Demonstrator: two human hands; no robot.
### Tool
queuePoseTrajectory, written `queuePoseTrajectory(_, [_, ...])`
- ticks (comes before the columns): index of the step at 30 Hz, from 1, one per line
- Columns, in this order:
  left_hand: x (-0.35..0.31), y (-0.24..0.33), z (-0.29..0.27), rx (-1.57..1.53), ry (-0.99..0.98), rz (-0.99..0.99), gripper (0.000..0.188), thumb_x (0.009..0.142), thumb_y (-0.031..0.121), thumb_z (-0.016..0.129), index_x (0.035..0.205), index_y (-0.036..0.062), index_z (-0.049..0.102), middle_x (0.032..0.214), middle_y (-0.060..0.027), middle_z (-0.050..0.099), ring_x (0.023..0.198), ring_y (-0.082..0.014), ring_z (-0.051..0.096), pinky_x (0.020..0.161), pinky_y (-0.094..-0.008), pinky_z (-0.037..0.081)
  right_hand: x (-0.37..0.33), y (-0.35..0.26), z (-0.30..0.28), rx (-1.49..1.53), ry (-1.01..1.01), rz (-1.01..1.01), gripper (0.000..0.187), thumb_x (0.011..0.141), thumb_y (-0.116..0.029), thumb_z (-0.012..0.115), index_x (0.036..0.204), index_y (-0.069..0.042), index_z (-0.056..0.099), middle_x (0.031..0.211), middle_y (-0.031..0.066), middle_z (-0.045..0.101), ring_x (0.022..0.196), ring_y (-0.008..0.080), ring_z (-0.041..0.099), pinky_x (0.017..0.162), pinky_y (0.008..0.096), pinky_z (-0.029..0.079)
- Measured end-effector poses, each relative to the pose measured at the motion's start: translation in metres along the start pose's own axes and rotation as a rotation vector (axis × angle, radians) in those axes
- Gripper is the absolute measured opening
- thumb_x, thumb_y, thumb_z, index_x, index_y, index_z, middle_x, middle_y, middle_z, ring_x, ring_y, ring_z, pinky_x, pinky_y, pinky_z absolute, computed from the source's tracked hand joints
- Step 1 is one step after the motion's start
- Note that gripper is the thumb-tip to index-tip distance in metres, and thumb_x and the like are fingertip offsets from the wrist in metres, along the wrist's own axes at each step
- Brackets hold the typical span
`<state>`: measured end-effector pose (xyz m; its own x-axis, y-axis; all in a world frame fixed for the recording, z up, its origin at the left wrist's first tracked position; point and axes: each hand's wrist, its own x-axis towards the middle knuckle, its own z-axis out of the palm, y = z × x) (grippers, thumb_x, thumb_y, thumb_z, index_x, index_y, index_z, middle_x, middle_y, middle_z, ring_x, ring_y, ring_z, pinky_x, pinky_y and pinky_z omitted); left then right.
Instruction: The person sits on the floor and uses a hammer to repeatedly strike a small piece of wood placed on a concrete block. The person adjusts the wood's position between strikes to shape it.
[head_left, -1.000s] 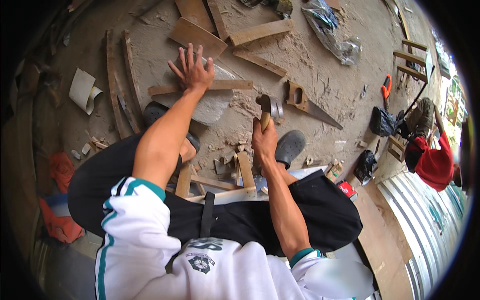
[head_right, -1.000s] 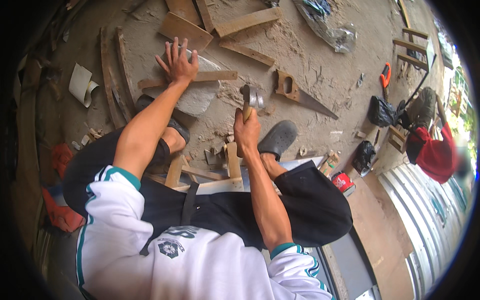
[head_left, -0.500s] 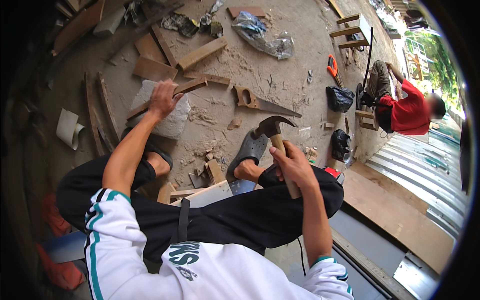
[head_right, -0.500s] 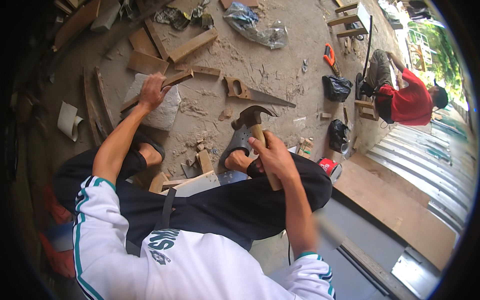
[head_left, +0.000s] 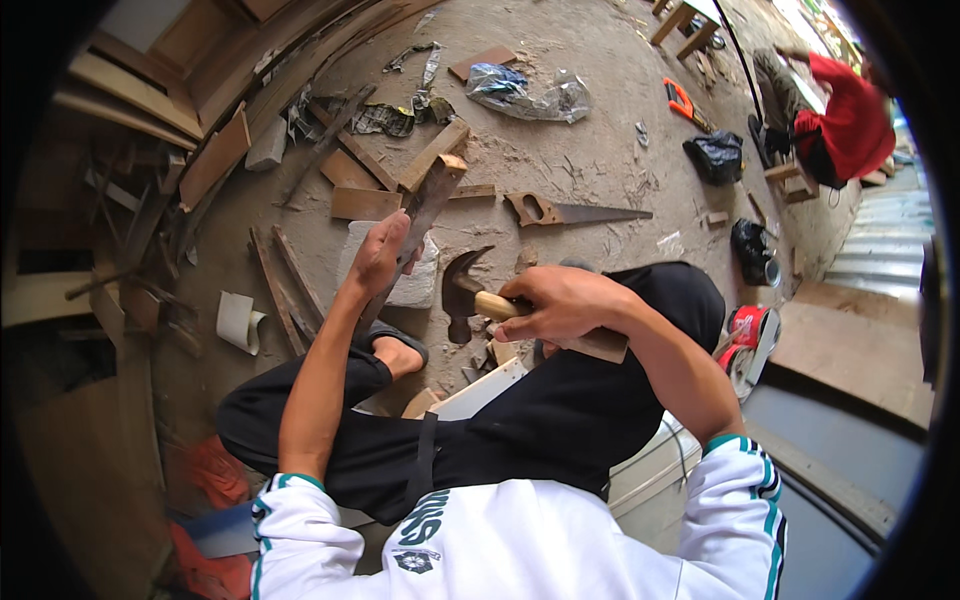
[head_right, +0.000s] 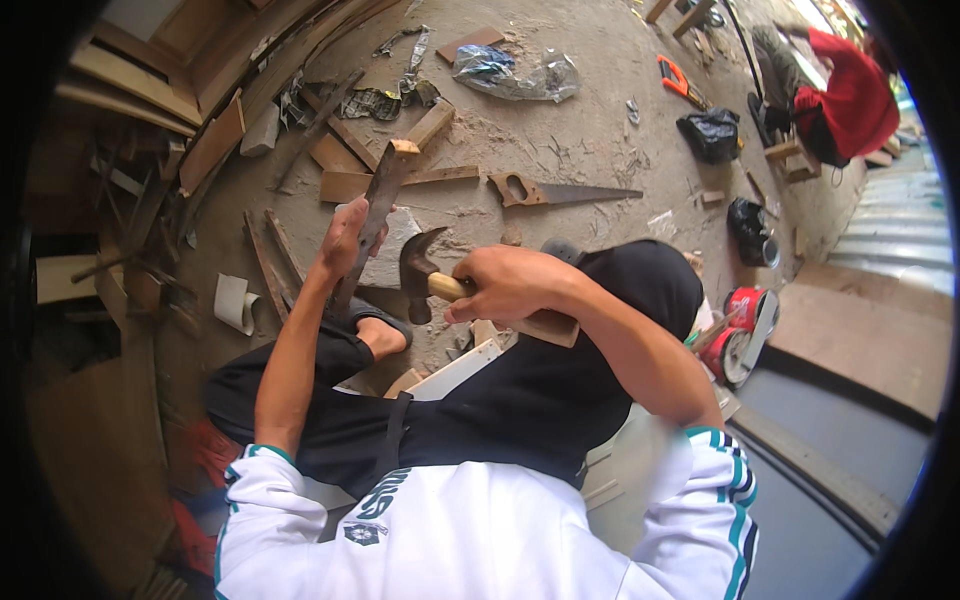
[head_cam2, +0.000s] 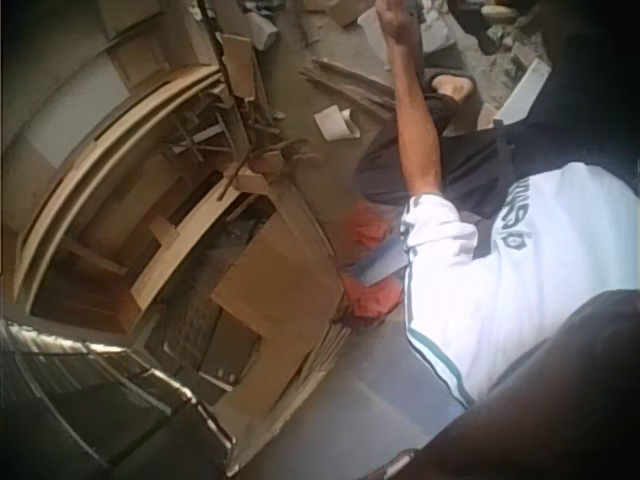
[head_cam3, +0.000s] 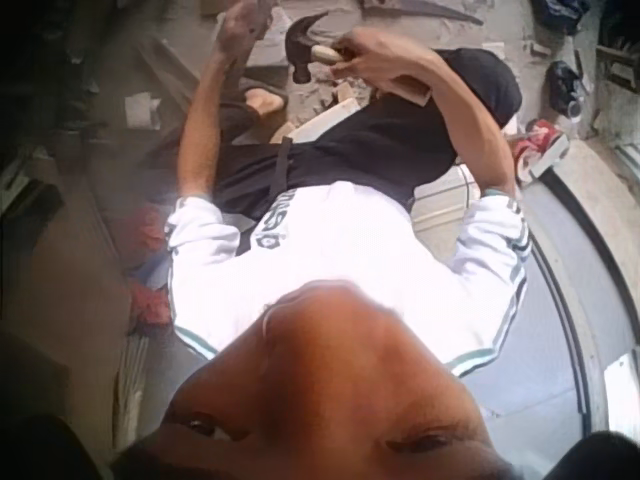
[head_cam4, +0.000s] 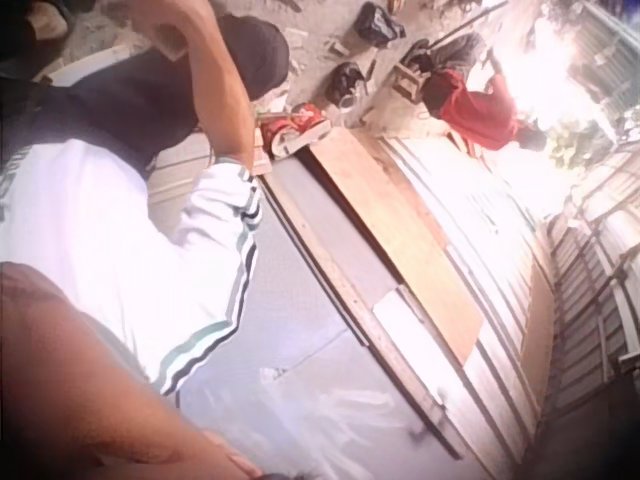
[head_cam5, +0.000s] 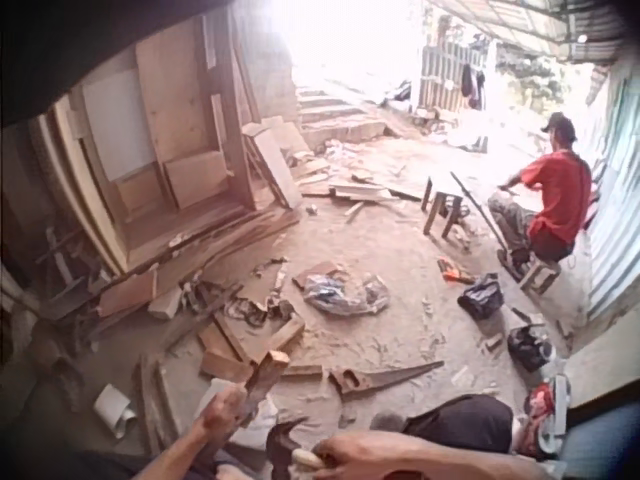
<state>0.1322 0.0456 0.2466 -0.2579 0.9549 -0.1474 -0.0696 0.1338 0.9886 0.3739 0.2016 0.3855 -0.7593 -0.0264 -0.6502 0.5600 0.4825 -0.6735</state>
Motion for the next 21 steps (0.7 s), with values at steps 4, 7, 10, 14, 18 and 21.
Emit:
queuePoseTrajectory(4, [-0.013, 0.013, 0.011, 0.162, 0.014, 0.037, 0.042, 0.108, 0.042, 0.043, 0.102, 0.003, 0.058, 0.072, -0.002, 0.058, 0.057, -0.0093, 0.052, 0.053, -0.0254, 0.042, -0.002, -0.004, -0.002, 0.024, -0.031, -0.08, 0.04, 0.09, -0.04, 0.07, 0.102, -0.001, 0.069, 0.07, 0.0097, 0.069, 0.064, 0.0199, 0.07, 0.063, 0.0362, 0.053])
queuePoseTrajectory(7, [-0.022, 0.022, 0.013, 0.216, 0.061, 0.01, 0.039, 0.107, 0.037, 0.046, 0.101, 0.0016, 0.06, 0.069, -0.0013, 0.058, 0.056, -0.0083, 0.051, 0.053, -0.0254, 0.042, -0.005, 0.001, -0.003, 0.069, -0.011, -0.101, 0.04, 0.09, -0.04, 0.071, 0.101, -0.001, 0.069, 0.069, 0.0084, 0.067, 0.062, 0.018, 0.068, 0.061, 0.0344, 0.052])
queuePoseTrajectory(10, [-0.029, 0.038, 0.01, 0.408, -0.033, 0.003, 0.036, 0.106, 0.034, 0.048, 0.097, 0.0009, 0.062, 0.065, -0.0007, 0.056, 0.055, -0.0082, 0.051, 0.052, -0.0267, 0.042, -0.011, 0.003, -0.007, 0.073, 0.022, -0.09, 0.04, 0.088, -0.04, 0.073, 0.099, -0.001, 0.069, 0.069, 0.0083, 0.067, 0.062, 0.0173, 0.067, 0.061, 0.0339, 0.051])
queuePoseTrajectory(14, [-0.031, 0.048, 0.003, 0.498, -0.064, 0.03, 0.036, 0.105, 0.032, 0.049, 0.09, 0.001, 0.062, 0.062, -0.0006, 0.055, 0.054, -0.0089, 0.051, 0.053, -0.0282, 0.042, -0.016, 0.009, -0.007, 0.048, 0.021, -0.112, 0.041, 0.087, -0.041, 0.074, 0.098, -0.002, 0.069, 0.068, 0.0084, 0.067, 0.061, 0.0174, 0.067, 0.06, 0.0343, 0.05])
queuePoseTrajectory(18, [-0.033, 0.058, -0.004, 0.58, -0.097, 0.01, 0.037, 0.105, 0.033, 0.05, 0.093, 0.0004, 0.062, 0.065, -0.0006, 0.056, 0.056, -0.0091, 0.052, 0.054, -0.0281, 0.043, -0.02, 0.015, -0.004, 0.092, 0.057, -0.139, 0.043, 0.087, -0.041, 0.075, 0.099, 0.0, 0.068, 0.069, 0.0083, 0.067, 0.062, 0.0167, 0.066, 0.06, 0.0343, 0.05])
queuePoseTrajectory(21, [-0.039, 0.06, 0.004, 0.511, -0.057, 0.016, 0.037, 0.106, 0.035, 0.05, 0.102, 0.0002, 0.063, 0.069, -0.0011, 0.058, 0.06, -0.0088, 0.054, 0.057, -0.0275, 0.045, -0.018, 0.022, -0.003, 0.204, 0.131, -0.165, 0.04, 0.089, -0.034, 0.075, 0.104, 0.002, 0.065, 0.073, 0.0072, 0.066, 0.064, 0.0148, 0.066, 0.06, 0.0328, 0.051])
